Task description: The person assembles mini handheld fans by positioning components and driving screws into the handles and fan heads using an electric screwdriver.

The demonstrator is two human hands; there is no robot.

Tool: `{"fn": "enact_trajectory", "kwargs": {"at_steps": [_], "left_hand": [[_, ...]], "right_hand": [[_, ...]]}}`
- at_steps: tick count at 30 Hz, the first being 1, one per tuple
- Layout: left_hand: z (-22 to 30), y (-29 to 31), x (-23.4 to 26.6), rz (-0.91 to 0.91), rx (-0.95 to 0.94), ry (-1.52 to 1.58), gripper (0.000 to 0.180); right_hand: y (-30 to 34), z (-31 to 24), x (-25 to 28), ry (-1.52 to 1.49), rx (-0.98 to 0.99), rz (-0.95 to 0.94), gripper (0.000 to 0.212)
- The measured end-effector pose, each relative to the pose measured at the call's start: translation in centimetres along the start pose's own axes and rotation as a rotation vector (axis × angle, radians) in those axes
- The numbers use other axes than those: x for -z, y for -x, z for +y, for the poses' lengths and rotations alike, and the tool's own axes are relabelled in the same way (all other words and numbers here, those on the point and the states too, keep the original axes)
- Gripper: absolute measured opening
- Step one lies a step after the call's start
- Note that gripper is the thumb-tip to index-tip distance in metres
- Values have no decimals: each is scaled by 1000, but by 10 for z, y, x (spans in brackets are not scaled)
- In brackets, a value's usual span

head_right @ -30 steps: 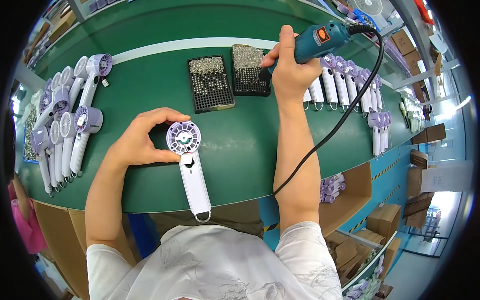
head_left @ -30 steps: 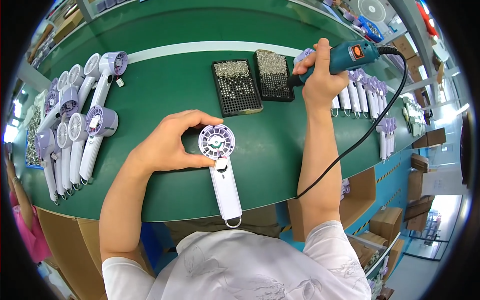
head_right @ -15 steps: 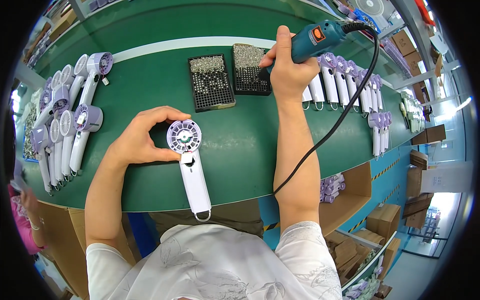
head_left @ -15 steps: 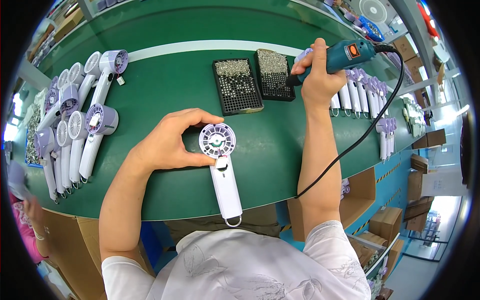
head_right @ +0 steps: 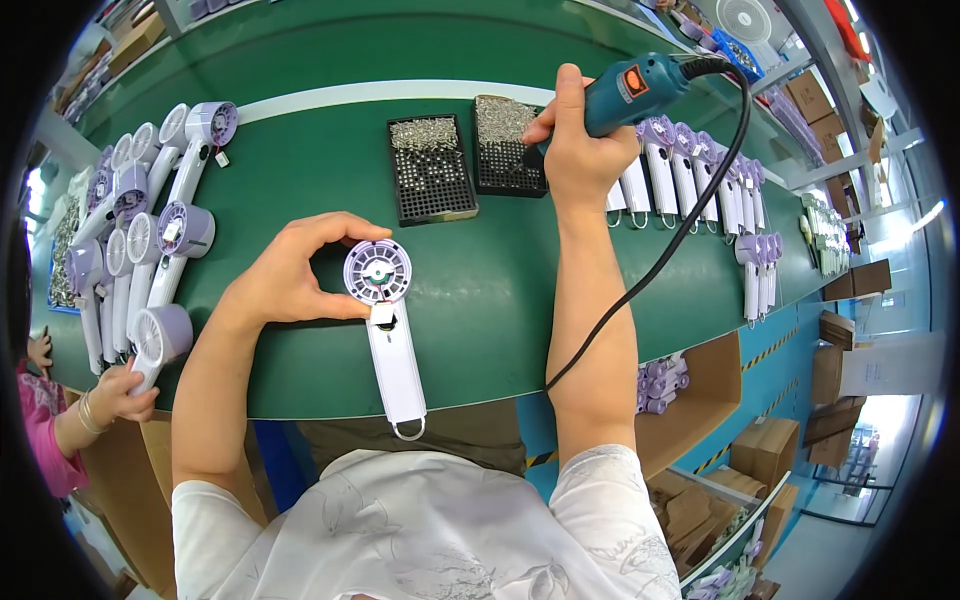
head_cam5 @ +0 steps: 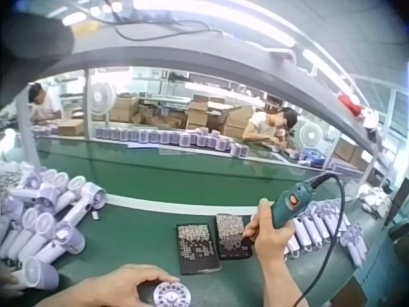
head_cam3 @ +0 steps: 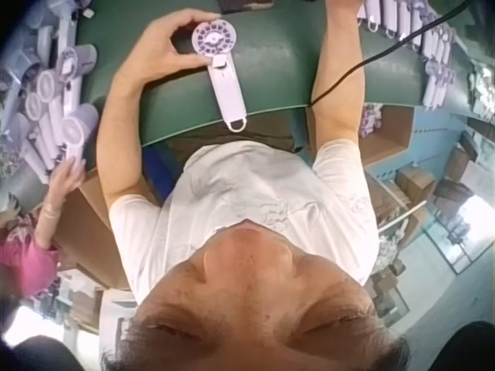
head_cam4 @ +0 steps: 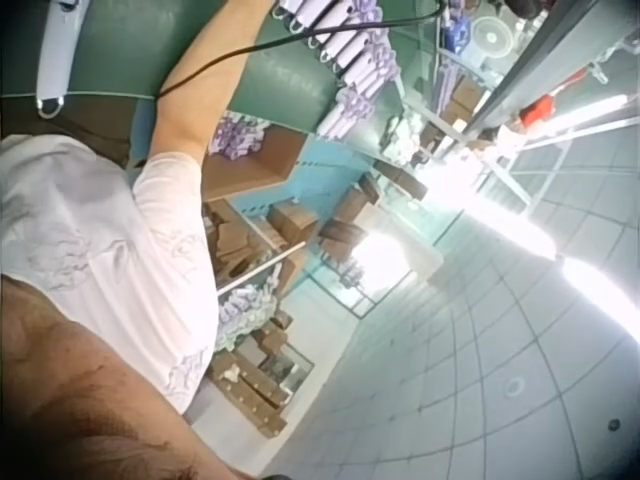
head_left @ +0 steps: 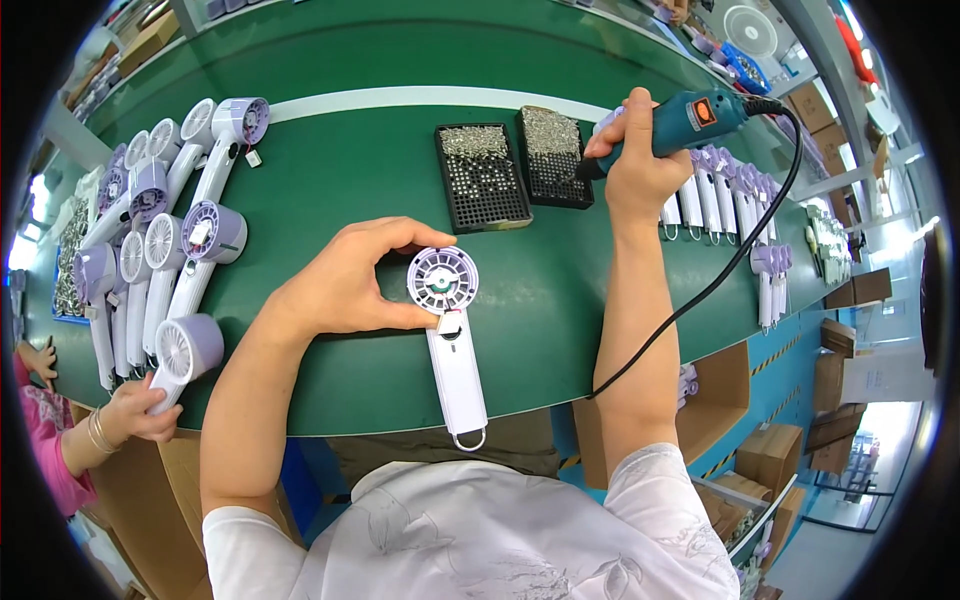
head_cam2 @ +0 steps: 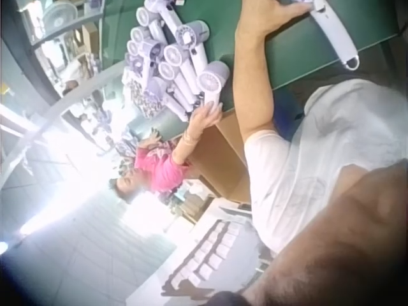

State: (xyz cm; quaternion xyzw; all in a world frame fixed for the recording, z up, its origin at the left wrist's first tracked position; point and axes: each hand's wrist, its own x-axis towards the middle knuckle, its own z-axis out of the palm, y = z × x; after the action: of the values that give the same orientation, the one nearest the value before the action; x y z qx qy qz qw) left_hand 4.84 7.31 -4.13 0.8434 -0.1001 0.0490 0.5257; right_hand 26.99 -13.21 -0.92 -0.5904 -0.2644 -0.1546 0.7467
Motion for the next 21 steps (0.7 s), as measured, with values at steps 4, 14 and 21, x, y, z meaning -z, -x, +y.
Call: {"fn": "enact_trajectory", "kwargs": {"at_steps": [4, 14, 21], "left_hand": [[-1, 2, 1, -5, 13, 5, 69], [-1, 0, -2, -7, -6, 9, 61], [-5, 1, -5, 20, -46, 25, 62]], "right_hand": [[0, -13, -4, -35, 17, 36, 26], [45, -82, -43, -565, -43, -186, 31], [68, -80, -56, -643, -7, -403, 20]]}}
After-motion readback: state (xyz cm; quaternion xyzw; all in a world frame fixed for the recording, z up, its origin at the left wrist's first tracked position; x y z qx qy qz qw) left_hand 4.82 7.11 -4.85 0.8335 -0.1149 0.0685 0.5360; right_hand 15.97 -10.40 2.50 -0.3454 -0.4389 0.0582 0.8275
